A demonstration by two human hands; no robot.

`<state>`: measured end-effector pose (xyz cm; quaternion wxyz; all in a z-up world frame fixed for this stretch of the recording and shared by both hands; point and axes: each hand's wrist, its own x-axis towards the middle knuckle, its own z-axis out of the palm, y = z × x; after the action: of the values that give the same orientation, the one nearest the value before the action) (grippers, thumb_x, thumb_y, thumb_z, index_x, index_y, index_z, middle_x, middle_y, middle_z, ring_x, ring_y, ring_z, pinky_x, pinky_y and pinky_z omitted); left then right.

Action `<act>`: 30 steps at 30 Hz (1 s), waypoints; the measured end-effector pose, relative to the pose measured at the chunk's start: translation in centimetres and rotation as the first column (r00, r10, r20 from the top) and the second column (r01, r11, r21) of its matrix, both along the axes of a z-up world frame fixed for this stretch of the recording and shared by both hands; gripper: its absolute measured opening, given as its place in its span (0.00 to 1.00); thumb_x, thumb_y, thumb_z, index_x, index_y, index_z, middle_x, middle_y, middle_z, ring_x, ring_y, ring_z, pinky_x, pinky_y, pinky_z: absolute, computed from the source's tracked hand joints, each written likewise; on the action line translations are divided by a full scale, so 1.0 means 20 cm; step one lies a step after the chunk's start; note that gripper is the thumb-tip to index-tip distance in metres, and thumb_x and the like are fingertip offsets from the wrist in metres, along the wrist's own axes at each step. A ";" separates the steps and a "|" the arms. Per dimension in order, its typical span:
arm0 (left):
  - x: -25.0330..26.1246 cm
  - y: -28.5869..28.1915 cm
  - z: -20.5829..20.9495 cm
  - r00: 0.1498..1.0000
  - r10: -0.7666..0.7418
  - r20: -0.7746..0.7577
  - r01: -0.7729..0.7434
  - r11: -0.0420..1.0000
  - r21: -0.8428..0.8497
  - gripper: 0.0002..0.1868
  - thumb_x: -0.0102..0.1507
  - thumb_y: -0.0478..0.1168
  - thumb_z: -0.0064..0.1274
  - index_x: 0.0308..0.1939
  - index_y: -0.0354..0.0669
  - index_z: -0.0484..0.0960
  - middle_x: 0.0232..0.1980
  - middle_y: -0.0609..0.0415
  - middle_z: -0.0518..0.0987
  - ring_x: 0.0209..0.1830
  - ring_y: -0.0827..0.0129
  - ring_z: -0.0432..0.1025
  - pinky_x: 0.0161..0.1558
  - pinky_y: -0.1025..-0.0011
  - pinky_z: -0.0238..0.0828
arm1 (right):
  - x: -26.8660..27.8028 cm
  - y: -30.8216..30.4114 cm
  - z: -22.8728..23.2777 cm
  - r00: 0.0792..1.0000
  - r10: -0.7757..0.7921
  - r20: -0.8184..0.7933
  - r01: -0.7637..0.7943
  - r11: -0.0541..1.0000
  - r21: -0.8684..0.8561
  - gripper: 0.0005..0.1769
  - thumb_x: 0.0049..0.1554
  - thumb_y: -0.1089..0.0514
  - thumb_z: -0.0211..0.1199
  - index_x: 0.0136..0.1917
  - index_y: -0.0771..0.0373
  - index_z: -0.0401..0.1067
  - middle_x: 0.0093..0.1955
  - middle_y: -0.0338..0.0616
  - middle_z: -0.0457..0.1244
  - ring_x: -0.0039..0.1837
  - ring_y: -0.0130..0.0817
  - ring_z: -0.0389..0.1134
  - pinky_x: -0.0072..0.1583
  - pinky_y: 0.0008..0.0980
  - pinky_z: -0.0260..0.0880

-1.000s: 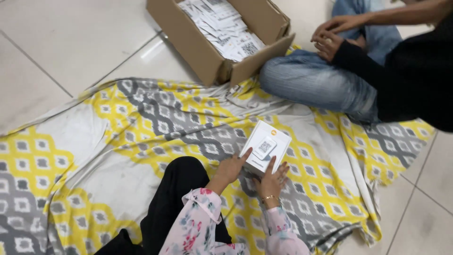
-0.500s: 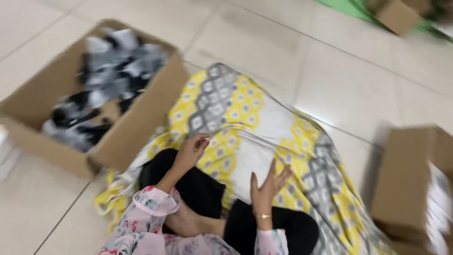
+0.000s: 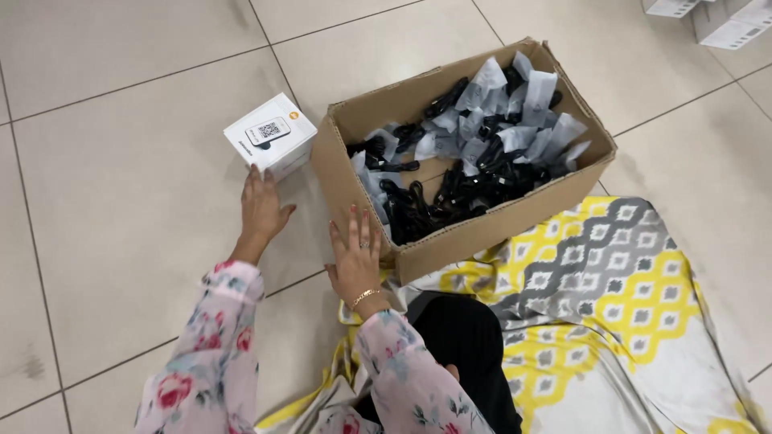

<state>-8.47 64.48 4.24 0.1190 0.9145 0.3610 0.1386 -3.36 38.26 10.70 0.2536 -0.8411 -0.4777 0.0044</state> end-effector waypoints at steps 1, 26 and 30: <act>0.09 0.08 -0.01 0.994 -0.022 -0.106 0.027 0.999 0.042 0.55 0.53 0.51 0.71 0.75 0.32 0.58 0.79 0.32 0.53 0.77 0.42 0.51 0.72 0.48 0.50 | 0.04 0.05 -0.03 0.999 -0.014 0.048 0.017 0.998 -0.068 0.48 0.47 0.51 0.72 0.77 0.62 0.58 0.84 0.62 0.35 0.84 0.61 0.31 0.78 0.58 0.33; -0.58 -0.32 -0.26 0.911 0.389 -0.135 -0.397 0.741 -0.542 0.37 0.64 0.70 0.47 0.50 0.41 0.90 0.48 0.37 0.86 0.52 0.42 0.78 0.59 0.53 0.70 | -0.40 -0.02 -0.96 0.107 -0.169 -0.980 0.519 0.850 -0.090 0.55 0.52 0.37 0.67 0.79 0.70 0.47 0.71 0.64 0.61 0.73 0.51 0.63 0.72 0.39 0.62; -0.78 -0.36 -0.39 0.956 0.254 -0.145 -0.286 0.700 -0.655 0.42 0.63 0.71 0.51 0.61 0.37 0.84 0.50 0.30 0.83 0.54 0.44 0.76 0.58 0.56 0.68 | -0.48 -0.15 -0.80 0.466 -0.166 -0.869 0.487 0.868 0.095 0.65 0.56 0.37 0.73 0.84 0.73 0.37 0.82 0.70 0.47 0.82 0.58 0.48 0.79 0.41 0.47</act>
<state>-23.99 57.28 -3.62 0.4093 0.7504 0.5189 -0.0042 -13.00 35.35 -5.20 0.5835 -0.7545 -0.1167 0.2770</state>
